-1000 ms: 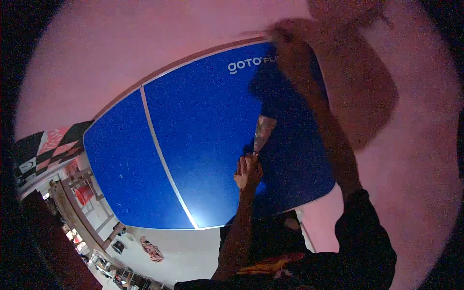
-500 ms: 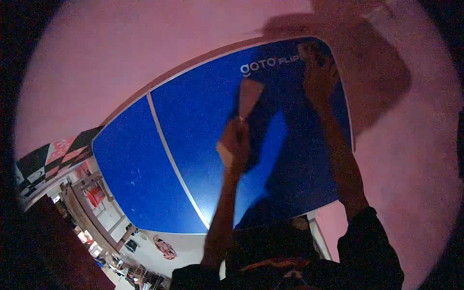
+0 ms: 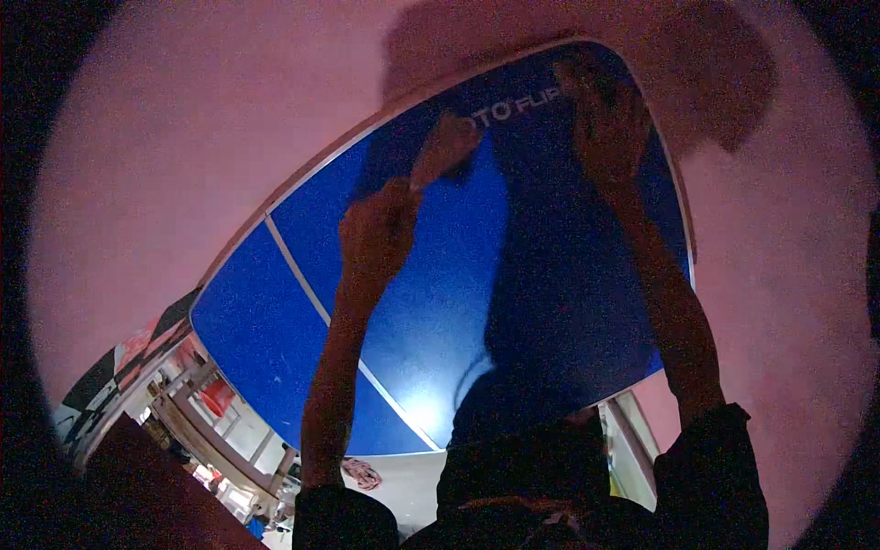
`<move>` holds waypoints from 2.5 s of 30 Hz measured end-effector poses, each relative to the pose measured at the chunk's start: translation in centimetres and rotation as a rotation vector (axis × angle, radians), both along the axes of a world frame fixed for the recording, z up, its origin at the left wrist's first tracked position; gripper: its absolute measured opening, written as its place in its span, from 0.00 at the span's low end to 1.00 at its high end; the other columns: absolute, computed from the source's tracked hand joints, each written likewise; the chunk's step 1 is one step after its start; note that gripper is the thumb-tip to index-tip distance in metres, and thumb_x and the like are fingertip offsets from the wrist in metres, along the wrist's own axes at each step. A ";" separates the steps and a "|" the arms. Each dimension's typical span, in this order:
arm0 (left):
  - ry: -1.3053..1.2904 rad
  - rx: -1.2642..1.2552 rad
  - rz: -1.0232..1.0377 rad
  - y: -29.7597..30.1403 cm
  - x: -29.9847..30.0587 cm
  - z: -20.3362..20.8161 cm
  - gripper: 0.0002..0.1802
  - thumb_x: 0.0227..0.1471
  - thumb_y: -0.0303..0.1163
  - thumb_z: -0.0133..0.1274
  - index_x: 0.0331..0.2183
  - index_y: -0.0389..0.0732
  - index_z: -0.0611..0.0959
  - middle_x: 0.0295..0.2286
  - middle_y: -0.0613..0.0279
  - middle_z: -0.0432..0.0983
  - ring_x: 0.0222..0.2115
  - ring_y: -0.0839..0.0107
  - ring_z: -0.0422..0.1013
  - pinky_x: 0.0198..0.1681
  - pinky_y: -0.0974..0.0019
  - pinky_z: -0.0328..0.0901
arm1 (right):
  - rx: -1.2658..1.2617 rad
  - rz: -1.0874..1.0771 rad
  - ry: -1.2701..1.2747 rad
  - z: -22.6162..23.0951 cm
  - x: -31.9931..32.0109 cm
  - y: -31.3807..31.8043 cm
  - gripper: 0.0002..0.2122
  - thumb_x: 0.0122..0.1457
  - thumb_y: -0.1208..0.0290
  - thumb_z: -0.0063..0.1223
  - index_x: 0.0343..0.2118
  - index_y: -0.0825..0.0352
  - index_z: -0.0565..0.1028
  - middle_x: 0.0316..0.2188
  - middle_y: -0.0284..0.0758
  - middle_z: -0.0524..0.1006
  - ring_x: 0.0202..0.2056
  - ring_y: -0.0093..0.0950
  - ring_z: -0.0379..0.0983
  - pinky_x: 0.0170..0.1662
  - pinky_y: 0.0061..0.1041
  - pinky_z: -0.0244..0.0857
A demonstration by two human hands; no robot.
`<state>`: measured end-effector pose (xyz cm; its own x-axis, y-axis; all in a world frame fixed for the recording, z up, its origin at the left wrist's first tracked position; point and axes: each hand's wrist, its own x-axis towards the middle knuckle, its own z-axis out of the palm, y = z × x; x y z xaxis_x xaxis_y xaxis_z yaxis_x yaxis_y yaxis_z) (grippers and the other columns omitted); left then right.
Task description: Wipe and scrape the surface of a blue folding table.
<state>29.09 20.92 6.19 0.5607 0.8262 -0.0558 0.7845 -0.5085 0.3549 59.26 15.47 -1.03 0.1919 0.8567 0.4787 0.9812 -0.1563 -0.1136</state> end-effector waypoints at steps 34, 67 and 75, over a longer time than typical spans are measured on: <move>0.090 0.022 -0.423 8.1 0.4 2.6 0.14 0.55 0.41 0.47 0.32 0.40 0.79 0.26 0.49 0.76 0.28 0.50 0.73 0.31 0.50 0.67 | 0.032 -0.012 -0.062 -1.0 0.7 -0.4 0.22 0.55 0.66 0.49 0.55 0.53 0.67 0.44 0.46 0.69 0.44 0.47 0.64 0.48 0.49 0.57; 0.124 -0.107 -0.312 6.8 -3.0 3.7 0.09 0.52 0.36 0.50 0.31 0.41 0.79 0.25 0.49 0.76 0.26 0.53 0.73 0.32 0.51 0.69 | 0.031 0.092 -0.146 2.7 -1.2 0.2 0.19 0.57 0.70 0.45 0.52 0.57 0.69 0.45 0.44 0.72 0.41 0.44 0.68 0.44 0.43 0.61; -0.072 -0.149 0.132 -8.5 -14.0 -3.5 0.10 0.52 0.39 0.49 0.35 0.45 0.78 0.23 0.50 0.76 0.25 0.51 0.73 0.24 0.53 0.66 | 0.003 -0.260 -0.177 3.4 -12.7 2.5 0.19 0.61 0.66 0.42 0.56 0.57 0.65 0.46 0.48 0.71 0.44 0.44 0.68 0.40 0.48 0.63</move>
